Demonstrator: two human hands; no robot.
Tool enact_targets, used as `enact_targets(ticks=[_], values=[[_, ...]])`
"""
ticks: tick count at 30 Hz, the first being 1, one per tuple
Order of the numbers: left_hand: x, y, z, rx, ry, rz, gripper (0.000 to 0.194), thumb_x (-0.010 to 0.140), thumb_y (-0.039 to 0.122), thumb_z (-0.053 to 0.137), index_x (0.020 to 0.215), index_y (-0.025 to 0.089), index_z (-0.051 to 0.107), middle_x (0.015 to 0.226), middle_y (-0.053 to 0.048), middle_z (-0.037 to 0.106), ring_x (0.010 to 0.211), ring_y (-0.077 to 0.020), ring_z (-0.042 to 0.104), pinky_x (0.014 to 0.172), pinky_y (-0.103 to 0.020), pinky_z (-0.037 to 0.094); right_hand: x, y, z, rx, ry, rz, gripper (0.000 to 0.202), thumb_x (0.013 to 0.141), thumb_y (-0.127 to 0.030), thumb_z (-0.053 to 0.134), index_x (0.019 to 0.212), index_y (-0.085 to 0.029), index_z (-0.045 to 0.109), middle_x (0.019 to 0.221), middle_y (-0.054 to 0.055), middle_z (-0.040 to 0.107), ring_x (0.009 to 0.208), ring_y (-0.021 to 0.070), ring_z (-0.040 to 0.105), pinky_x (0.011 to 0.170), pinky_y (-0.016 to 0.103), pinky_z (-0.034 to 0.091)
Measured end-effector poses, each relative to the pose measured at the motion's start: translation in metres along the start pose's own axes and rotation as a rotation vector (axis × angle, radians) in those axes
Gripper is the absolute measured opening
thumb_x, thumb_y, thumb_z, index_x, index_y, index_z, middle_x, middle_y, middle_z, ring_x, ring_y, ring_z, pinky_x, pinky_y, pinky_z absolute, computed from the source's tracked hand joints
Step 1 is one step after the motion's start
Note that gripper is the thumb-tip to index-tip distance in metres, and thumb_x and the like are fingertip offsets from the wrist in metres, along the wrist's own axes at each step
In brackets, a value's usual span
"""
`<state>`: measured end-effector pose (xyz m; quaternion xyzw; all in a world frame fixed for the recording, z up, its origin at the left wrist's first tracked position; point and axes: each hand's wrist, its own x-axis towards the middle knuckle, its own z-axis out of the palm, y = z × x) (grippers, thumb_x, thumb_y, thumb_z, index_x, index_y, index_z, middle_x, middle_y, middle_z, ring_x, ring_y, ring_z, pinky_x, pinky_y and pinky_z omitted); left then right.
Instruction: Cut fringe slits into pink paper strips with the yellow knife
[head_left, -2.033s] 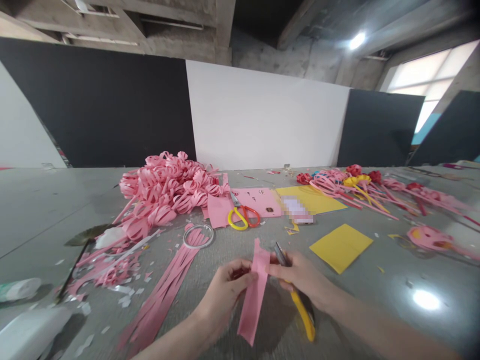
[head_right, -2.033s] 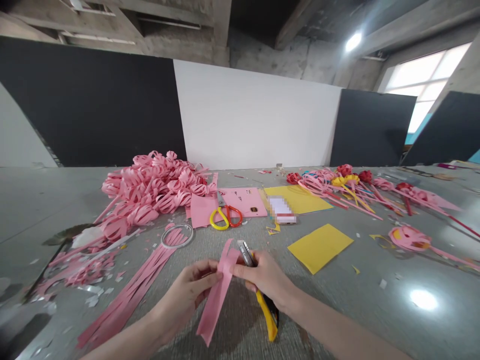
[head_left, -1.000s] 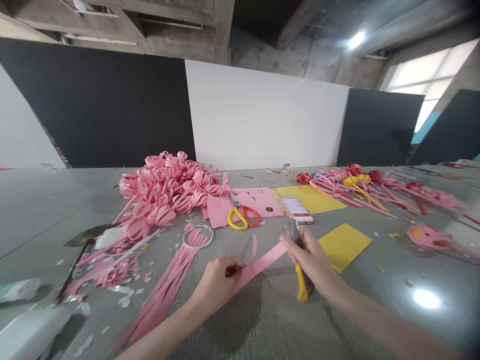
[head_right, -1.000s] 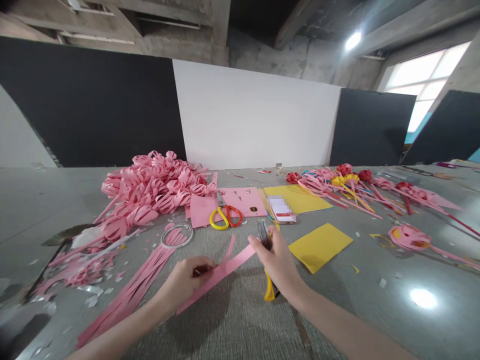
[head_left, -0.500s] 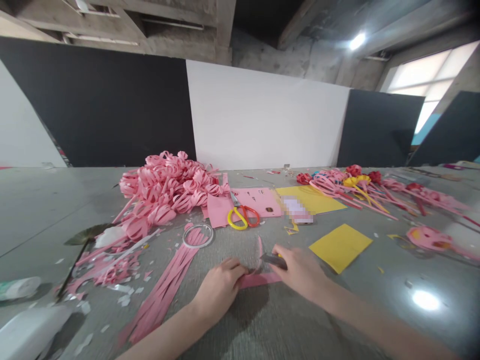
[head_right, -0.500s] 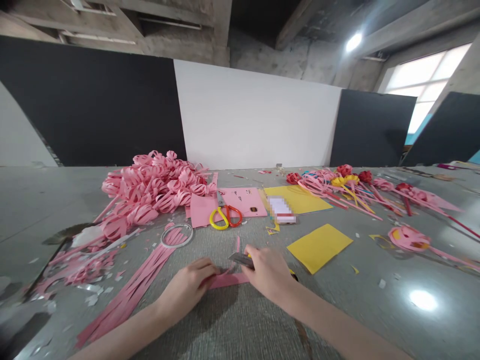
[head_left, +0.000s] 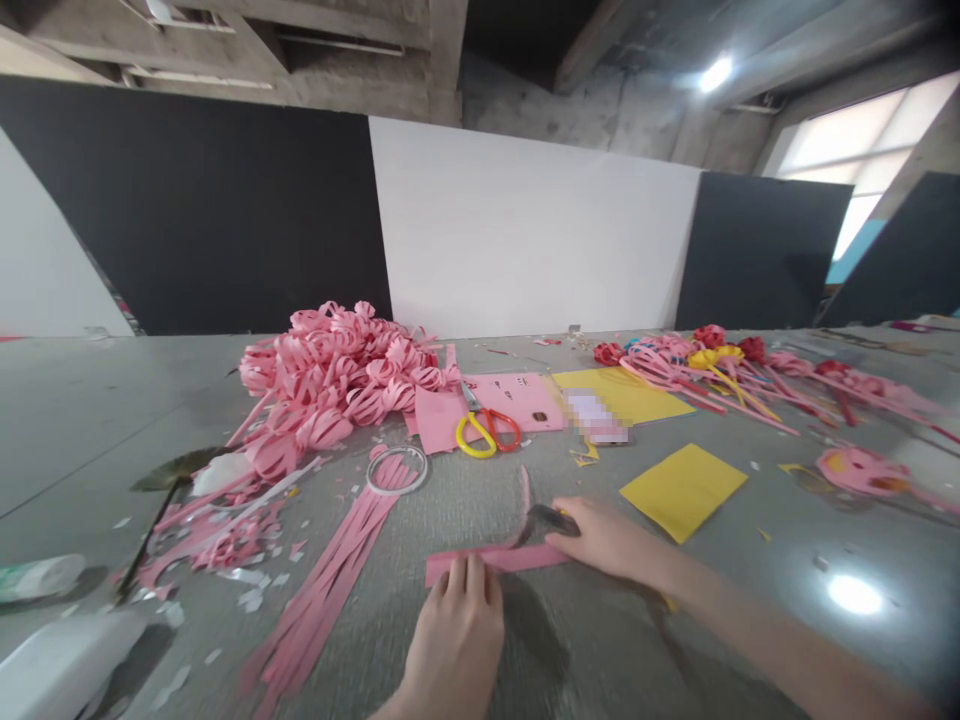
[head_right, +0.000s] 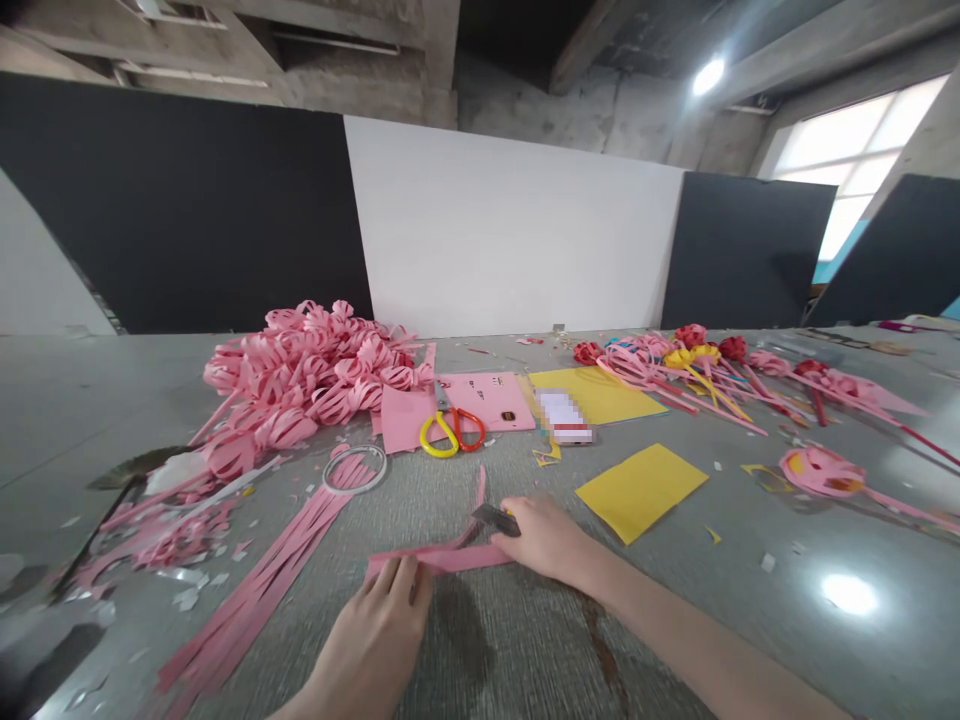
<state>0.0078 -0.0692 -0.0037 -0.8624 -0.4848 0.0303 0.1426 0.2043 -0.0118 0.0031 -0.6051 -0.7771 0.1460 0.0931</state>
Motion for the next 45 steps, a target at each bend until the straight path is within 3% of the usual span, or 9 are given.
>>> enact_targets(ticks=[4,7,11,17,24,32,39,45], values=[[-0.003,0.005,0.011,0.051,0.048,0.037,0.037,0.069,0.002,0.045,0.102,0.009,0.058,0.099,-0.014,0.059,0.089,-0.0252,0.056,0.067,-0.033,0.05,0.001,0.003,-0.003,0.024,0.02,-0.025,0.024,0.072,-0.038,0.055,0.086,-0.019,0.055,0.077,0.006,0.062,0.073,0.021,0.057,0.057,0.026,0.036],[-0.002,0.007,0.018,0.03,0.125,0.101,0.028,0.07,0.009,0.05,0.096,0.011,0.061,0.106,-0.015,0.057,0.096,-0.0276,0.053,0.072,-0.036,0.049,0.002,0.003,-0.009,0.031,0.155,-0.045,0.025,0.079,-0.042,0.045,0.086,-0.019,0.049,0.069,0.003,0.059,0.063,0.0179,0.055,0.053,0.025,0.034],[-0.002,0.01,0.026,-0.044,0.239,0.106,0.024,0.074,0.012,0.051,0.095,0.012,0.062,0.108,-0.014,0.057,0.099,-0.0269,0.053,0.075,-0.036,0.049,0.003,0.001,-0.014,-0.033,0.358,-0.163,0.016,0.088,-0.029,0.031,0.083,-0.019,0.043,0.07,0.002,0.057,0.068,0.0172,0.054,0.059,0.026,0.035],[-0.003,0.01,0.031,-0.144,0.298,0.025,0.03,0.078,0.017,0.047,0.105,0.011,0.056,0.111,-0.013,0.055,0.104,-0.0271,0.05,0.076,-0.036,0.049,0.002,-0.005,-0.008,-0.231,0.473,-0.379,0.012,0.087,-0.021,0.035,0.09,-0.019,0.047,0.083,0.004,0.055,0.069,0.0157,0.051,0.064,0.028,0.037],[-0.001,0.008,0.03,-0.187,0.328,0.154,0.035,0.08,0.02,0.043,0.111,0.005,0.051,0.113,-0.016,0.054,0.105,-0.0279,0.049,0.081,-0.036,0.048,0.001,-0.007,-0.001,-0.36,0.469,-0.514,0.014,0.083,-0.011,0.039,0.088,-0.018,0.051,0.094,0.007,0.049,0.075,0.0147,0.048,0.068,0.028,0.038],[-0.003,0.009,0.029,-0.246,0.279,0.057,0.031,0.08,0.022,0.044,0.108,0.012,0.054,0.113,-0.012,0.055,0.105,-0.0287,0.048,0.079,-0.04,0.048,0.0,-0.005,0.006,-0.349,0.439,-0.535,0.016,0.086,-0.018,0.034,0.091,-0.013,0.048,0.091,0.01,0.048,0.078,0.0181,0.048,0.068,0.031,0.039],[-0.003,0.008,0.028,-0.152,0.374,0.111,0.033,0.081,0.019,0.039,0.107,0.009,0.054,0.11,-0.014,0.057,0.101,-0.0274,0.052,0.073,-0.035,0.051,0.0,-0.002,0.007,-0.403,0.406,-0.561,0.018,0.084,-0.01,0.036,0.09,-0.018,0.05,0.096,0.006,0.05,0.078,0.0157,0.047,0.072,0.029,0.035],[-0.003,0.008,0.025,-0.148,0.342,0.115,0.032,0.08,0.016,0.036,0.105,0.01,0.055,0.109,-0.014,0.057,0.099,-0.0263,0.054,0.07,-0.034,0.051,0.0,-0.004,0.009,-0.451,0.395,-0.583,0.017,0.085,-0.013,0.036,0.086,-0.018,0.052,0.088,0.004,0.052,0.069,0.0137,0.047,0.068,0.028,0.034]])
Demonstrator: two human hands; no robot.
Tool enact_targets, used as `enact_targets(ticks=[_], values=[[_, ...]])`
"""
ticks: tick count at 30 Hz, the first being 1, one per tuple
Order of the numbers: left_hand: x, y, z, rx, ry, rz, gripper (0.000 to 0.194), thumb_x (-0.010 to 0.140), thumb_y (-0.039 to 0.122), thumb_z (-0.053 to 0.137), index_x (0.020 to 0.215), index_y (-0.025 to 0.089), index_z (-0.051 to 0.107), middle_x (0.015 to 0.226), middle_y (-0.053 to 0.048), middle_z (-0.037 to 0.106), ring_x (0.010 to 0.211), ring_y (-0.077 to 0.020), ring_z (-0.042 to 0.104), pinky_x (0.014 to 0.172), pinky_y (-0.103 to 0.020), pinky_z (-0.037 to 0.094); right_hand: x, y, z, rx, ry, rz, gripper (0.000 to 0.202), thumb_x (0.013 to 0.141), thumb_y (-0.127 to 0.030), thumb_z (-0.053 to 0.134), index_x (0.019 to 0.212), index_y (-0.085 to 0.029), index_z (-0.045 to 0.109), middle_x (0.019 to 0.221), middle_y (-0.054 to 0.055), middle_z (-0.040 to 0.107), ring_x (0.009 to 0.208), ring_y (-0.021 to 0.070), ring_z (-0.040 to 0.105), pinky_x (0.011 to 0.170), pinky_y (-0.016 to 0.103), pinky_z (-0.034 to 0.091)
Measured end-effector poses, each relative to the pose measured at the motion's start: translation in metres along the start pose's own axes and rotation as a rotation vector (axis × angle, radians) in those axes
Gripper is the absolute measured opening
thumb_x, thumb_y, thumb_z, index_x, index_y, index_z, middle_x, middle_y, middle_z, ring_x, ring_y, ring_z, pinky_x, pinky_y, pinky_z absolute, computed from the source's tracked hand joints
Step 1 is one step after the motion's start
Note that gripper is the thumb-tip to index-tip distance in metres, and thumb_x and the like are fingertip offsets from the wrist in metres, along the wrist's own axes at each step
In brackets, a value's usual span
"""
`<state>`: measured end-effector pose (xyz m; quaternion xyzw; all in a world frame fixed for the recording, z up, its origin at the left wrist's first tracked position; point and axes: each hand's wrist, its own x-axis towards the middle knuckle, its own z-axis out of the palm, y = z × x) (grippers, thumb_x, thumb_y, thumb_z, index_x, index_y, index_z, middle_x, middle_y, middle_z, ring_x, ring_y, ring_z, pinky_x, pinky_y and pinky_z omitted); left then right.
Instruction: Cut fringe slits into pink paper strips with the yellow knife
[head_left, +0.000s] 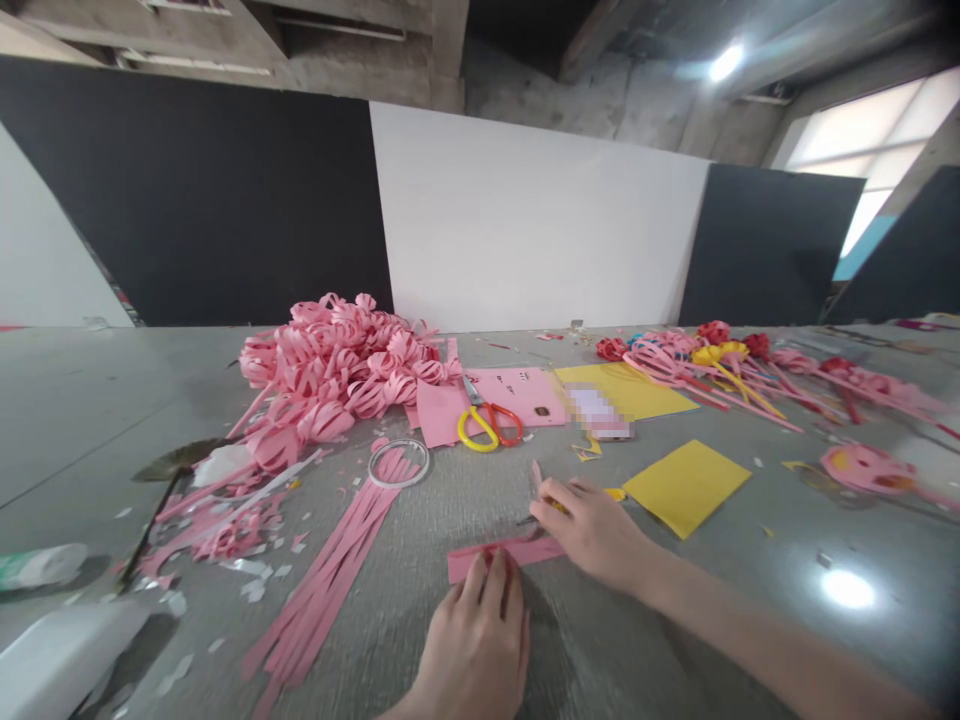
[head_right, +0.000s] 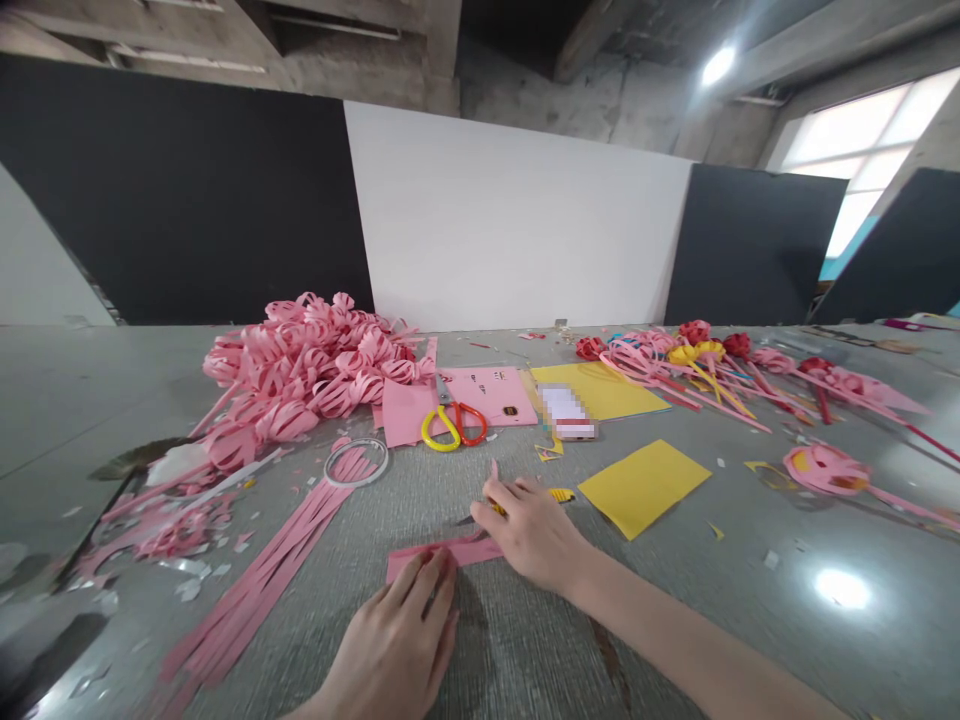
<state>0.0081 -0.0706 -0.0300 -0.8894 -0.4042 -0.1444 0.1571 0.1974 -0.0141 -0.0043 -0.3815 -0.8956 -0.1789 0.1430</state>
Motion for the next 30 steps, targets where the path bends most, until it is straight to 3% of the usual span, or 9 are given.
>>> enact_targets(ticks=[8,19,30], values=[[0.001,0.0,-0.002,-0.002,-0.017,-0.012,0.03,0.078,0.016,0.037,0.102,0.012,0.055,0.108,-0.016,0.057,0.098,-0.0246,0.054,0.069,-0.032,0.052,-0.006,-0.002,0.011,-0.039,-0.001,-0.095,0.033,0.083,-0.014,0.04,0.113,-0.027,0.048,0.096,0.006,0.052,0.069,0.013,0.05,0.064,0.027,0.037],[0.002,0.001,-0.004,-0.029,-0.006,-0.016,0.032,0.075,0.013,0.037,0.101,0.01,0.056,0.105,-0.017,0.058,0.096,-0.0264,0.055,0.068,-0.034,0.052,-0.004,-0.005,0.008,-0.067,-0.027,-0.141,0.035,0.082,-0.012,0.042,0.114,-0.025,0.05,0.099,0.008,0.051,0.071,0.0141,0.052,0.065,0.029,0.04],[0.003,0.001,-0.007,-0.028,-0.075,-0.035,0.031,0.076,0.014,0.039,0.102,0.012,0.056,0.107,-0.017,0.057,0.097,-0.0247,0.055,0.069,-0.033,0.051,0.001,-0.005,0.007,-0.057,-0.036,-0.156,0.029,0.085,-0.015,0.039,0.109,-0.026,0.051,0.097,0.005,0.052,0.066,0.0126,0.047,0.066,0.028,0.038]])
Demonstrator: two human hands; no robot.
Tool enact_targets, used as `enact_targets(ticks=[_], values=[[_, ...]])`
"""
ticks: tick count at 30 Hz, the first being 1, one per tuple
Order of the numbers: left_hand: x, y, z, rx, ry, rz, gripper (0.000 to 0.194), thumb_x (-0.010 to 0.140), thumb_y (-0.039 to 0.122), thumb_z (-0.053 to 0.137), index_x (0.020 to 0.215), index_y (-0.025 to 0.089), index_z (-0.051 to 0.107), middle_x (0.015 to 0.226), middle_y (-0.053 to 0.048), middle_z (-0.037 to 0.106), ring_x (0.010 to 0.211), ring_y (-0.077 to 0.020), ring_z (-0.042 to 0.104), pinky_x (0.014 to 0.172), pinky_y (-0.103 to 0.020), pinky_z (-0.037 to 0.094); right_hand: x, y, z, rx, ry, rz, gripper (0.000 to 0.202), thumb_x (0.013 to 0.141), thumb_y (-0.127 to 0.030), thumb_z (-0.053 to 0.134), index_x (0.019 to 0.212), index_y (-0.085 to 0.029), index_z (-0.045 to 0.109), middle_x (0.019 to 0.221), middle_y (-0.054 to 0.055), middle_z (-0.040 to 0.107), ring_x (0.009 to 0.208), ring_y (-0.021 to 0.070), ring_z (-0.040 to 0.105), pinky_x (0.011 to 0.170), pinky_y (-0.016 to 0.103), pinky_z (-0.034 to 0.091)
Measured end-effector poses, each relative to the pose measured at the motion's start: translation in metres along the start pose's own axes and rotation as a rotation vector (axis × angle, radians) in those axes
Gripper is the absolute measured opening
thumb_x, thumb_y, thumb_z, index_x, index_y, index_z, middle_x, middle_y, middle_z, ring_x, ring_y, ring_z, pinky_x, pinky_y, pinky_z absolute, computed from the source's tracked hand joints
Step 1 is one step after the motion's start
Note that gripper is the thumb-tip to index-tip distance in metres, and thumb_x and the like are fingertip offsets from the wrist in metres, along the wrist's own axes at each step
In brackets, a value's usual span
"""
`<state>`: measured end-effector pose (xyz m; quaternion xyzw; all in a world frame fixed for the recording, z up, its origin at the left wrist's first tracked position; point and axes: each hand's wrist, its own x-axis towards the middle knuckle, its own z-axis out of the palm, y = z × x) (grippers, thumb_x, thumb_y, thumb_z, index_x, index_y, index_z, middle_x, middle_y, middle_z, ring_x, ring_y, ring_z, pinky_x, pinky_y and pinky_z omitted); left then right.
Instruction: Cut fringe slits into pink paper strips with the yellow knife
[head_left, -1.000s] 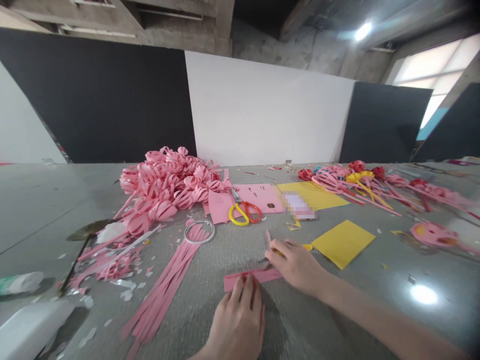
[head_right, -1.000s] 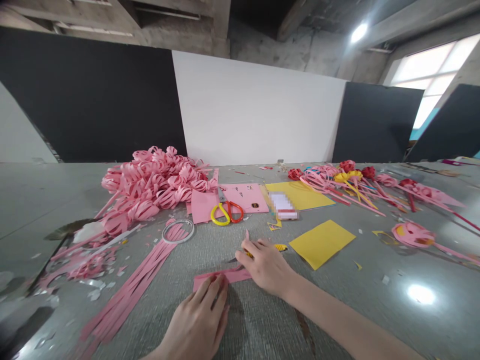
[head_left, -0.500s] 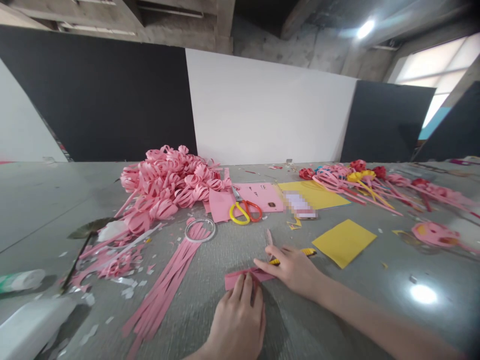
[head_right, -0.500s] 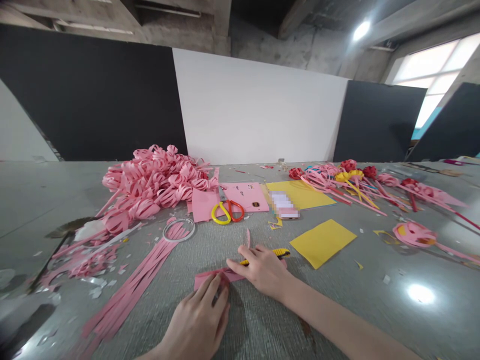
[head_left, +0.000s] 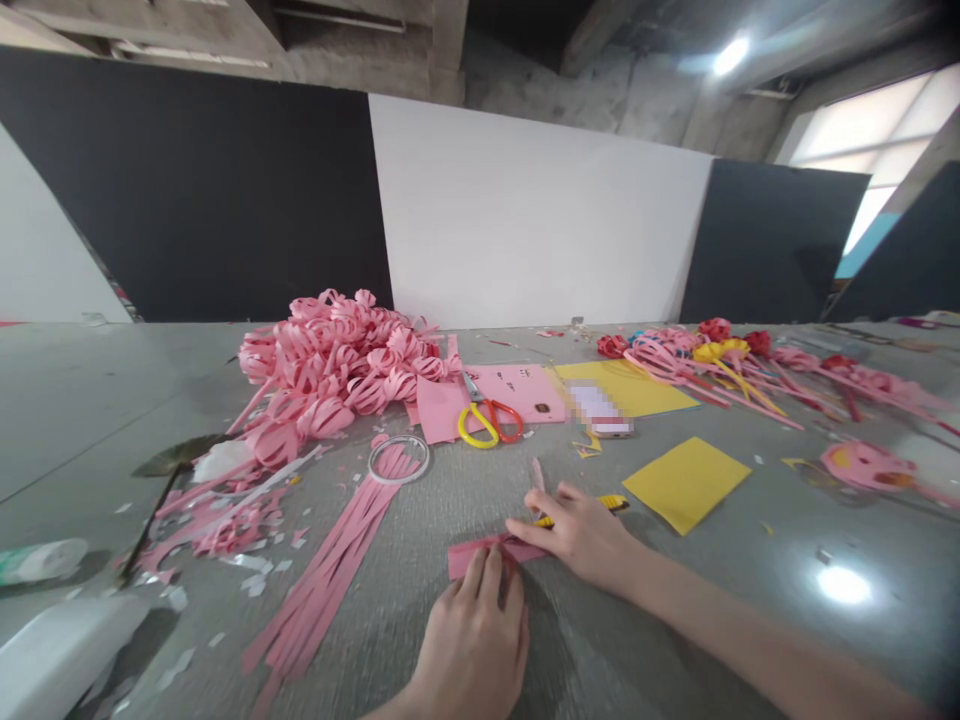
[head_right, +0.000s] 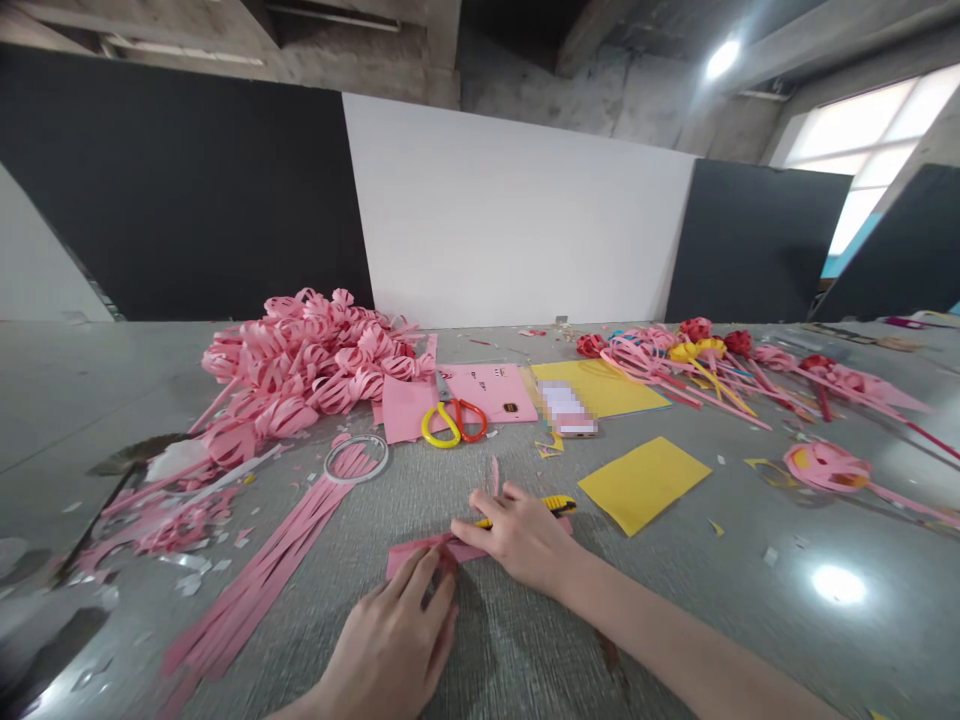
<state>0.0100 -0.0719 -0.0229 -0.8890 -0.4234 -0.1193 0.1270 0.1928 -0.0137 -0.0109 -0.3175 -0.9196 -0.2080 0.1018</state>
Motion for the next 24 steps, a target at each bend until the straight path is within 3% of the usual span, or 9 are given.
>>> enact_targets(ticks=[24], values=[[-0.0005,0.0003,-0.0065,-0.01,-0.09,-0.028,0.029,0.078,0.014,0.039,0.103,0.014,0.054,0.112,-0.015,0.055,0.099,-0.024,0.053,0.072,-0.034,0.05,-0.003,0.0069,0.0015,0.023,-0.021,0.002,0.027,0.087,-0.017,0.037,0.106,-0.027,0.052,0.097,0.005,0.051,0.065,0.0122,0.043,0.063,0.027,0.034]])
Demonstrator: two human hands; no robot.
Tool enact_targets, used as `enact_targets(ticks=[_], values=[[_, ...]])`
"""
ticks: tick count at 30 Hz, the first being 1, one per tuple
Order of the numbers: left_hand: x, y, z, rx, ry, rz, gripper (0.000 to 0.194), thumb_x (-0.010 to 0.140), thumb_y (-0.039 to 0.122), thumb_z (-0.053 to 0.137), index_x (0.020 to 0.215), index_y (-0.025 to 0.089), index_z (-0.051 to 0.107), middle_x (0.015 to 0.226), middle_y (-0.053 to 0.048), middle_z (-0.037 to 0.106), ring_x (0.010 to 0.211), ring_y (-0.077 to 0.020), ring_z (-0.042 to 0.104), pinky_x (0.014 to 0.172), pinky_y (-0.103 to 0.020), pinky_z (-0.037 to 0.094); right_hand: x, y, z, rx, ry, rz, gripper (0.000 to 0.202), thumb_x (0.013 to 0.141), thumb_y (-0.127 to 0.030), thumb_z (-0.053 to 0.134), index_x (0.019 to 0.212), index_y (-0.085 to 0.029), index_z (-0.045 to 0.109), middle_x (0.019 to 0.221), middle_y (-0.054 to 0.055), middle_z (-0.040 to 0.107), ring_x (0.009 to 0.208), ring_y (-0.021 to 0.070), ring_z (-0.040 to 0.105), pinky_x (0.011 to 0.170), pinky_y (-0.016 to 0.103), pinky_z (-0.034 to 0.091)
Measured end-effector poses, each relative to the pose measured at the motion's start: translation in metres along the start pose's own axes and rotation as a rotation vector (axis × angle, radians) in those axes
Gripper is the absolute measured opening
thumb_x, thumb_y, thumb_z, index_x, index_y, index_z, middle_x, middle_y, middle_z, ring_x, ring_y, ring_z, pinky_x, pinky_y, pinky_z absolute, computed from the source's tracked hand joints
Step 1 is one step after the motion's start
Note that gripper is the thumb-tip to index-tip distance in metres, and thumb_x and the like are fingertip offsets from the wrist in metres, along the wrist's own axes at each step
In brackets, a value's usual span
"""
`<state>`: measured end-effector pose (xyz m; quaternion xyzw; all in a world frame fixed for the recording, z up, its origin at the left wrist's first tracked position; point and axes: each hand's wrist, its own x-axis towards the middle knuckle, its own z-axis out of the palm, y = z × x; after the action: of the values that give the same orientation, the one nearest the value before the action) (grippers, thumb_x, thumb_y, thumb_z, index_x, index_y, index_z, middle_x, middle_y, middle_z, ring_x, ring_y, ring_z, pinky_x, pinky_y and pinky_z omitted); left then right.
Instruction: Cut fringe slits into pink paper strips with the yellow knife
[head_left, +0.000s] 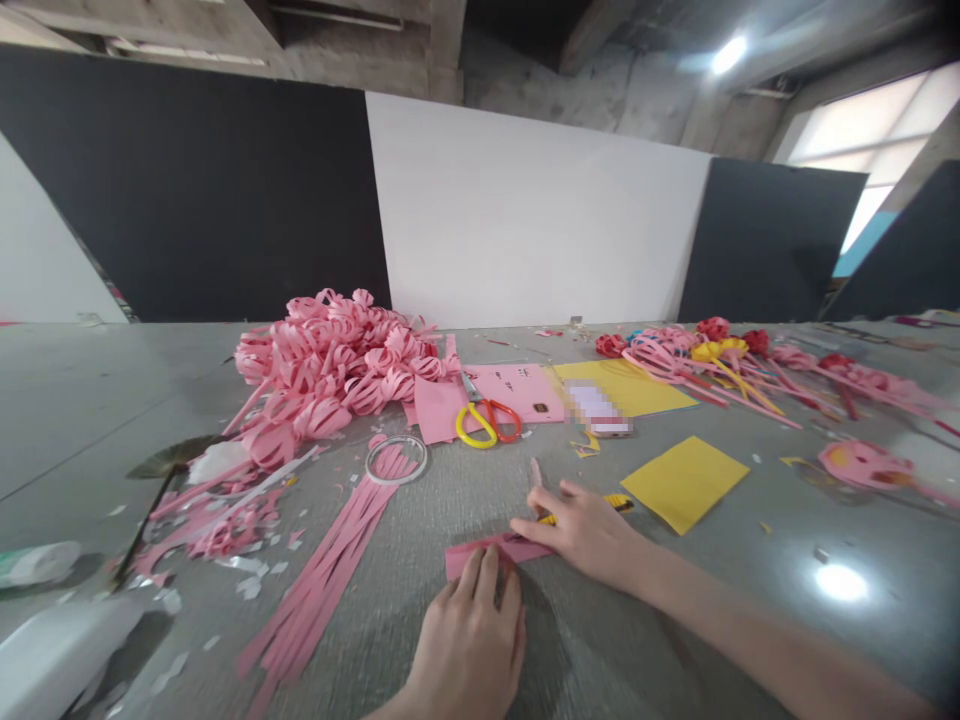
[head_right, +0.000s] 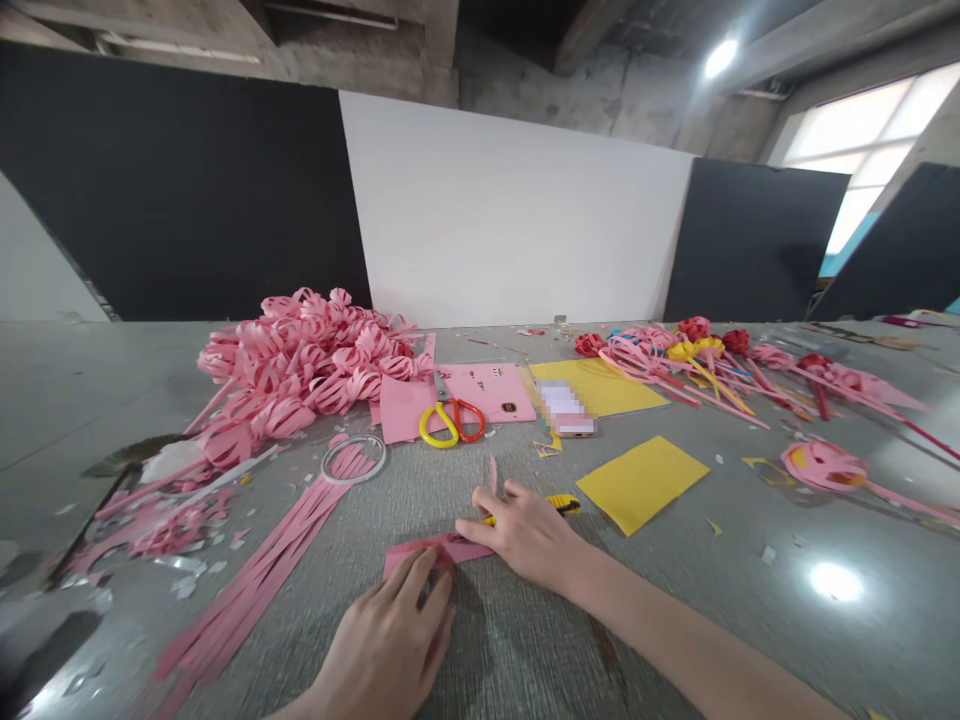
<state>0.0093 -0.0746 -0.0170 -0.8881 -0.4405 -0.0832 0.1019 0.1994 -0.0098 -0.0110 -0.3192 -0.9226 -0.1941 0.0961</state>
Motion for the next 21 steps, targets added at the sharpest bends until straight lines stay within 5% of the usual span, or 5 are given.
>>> enact_targets(ticks=[21], values=[[0.0018,-0.0008,-0.0004,0.0,-0.007,0.008,0.031,0.078,0.014,0.038,0.106,0.012,0.053,0.111,-0.016,0.055,0.097,-0.0253,0.054,0.07,-0.035,0.051,-0.0039,0.0051,0.0008,0.019,0.022,-0.005,0.027,0.087,-0.015,0.036,0.104,-0.026,0.054,0.091,0.003,0.051,0.064,0.0112,0.042,0.063,0.027,0.032]])
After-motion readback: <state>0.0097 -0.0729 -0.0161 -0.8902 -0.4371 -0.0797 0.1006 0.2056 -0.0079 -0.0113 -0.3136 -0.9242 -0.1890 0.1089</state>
